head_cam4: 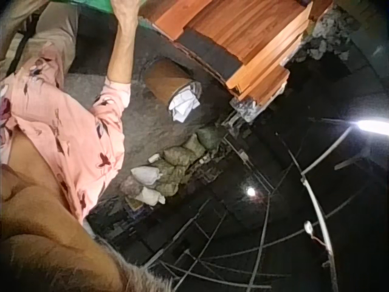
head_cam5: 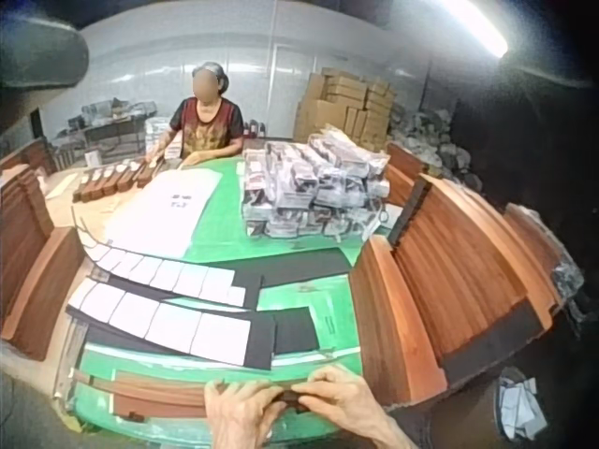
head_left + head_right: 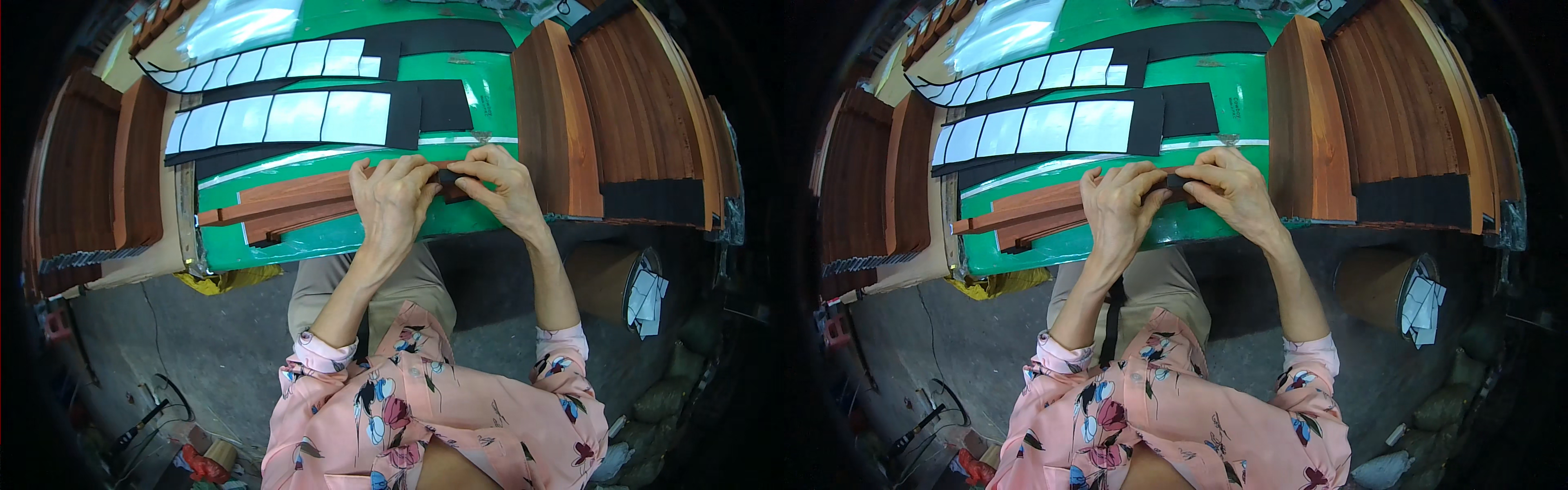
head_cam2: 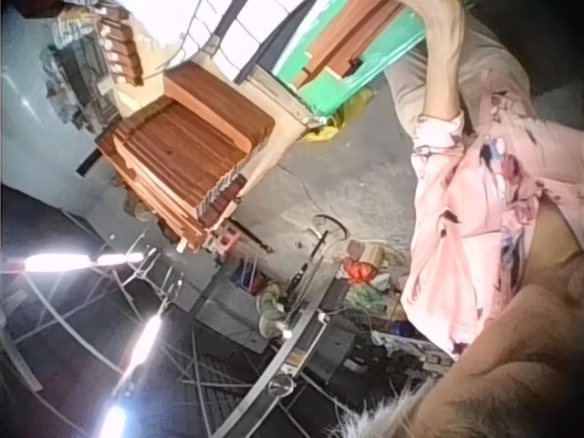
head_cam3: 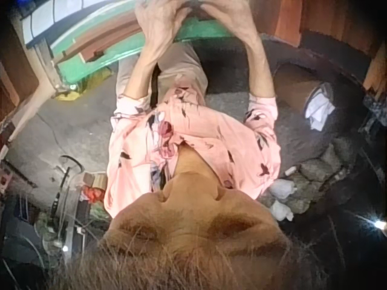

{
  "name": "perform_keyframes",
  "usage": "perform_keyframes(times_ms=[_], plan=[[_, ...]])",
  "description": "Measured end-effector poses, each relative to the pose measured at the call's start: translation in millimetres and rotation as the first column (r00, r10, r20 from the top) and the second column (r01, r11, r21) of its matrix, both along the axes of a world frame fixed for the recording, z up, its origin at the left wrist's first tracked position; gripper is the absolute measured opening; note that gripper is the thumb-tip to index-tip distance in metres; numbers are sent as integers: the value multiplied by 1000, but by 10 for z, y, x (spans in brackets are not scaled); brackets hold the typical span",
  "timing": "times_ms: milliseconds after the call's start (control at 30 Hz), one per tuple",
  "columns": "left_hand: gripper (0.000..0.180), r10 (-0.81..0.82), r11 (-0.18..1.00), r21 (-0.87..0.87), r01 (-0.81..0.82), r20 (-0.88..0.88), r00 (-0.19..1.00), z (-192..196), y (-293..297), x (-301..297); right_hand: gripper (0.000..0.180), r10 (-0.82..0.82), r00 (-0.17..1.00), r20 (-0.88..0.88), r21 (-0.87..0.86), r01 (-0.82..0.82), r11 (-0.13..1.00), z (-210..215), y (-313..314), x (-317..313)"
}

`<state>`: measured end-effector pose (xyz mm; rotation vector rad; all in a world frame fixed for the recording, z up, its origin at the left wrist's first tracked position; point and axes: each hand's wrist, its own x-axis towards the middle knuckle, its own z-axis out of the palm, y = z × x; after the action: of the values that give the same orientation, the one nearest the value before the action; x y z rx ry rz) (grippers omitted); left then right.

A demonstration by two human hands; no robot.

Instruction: Sticking adhesive black padding strips onto wooden furniture components.

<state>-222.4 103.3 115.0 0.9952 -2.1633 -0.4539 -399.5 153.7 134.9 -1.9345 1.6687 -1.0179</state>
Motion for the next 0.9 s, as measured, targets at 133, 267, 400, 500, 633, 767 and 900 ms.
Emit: perform_keyframes(times_ms=[133, 267, 400, 500, 633, 767, 900], plan=[[20, 2, 1000, 3, -2, -4, 1000, -1, 5, -5, 21, 3, 1000, -14, -1, -3, 1000, -2, 1, -9], [20, 4, 1000, -4, -4, -6, 1000, 7, 12, -1, 20, 11, 1000, -24, 7, -11, 1000, 2, -8, -19], [20, 3, 1000, 1, -3, 1, 1000, 12, 13, 1, 23, 39, 999, -31, 34, -38, 999, 28, -28, -39], [21, 0, 1000, -4, 0, -6, 1000, -3, 10, 2, 23, 37, 997, 75, 124, -46, 991, 76, -38, -32], [22, 1, 1000, -6, -1, -4, 1000, 8, 9, 3, 23, 60, 995, 81, 127, -70, 989, 44, -76, -79], [22, -2, 1000, -7, 2, -30, 1000, 1, 11, -10, 23, 71, 988, 139, 184, -96, 978, 51, -86, -103], [23, 0, 1000, -11, -1, -36, 999, 11, 19, -6, 24, 66, 993, 97, 168, -82, 982, 37, -71, -82]])
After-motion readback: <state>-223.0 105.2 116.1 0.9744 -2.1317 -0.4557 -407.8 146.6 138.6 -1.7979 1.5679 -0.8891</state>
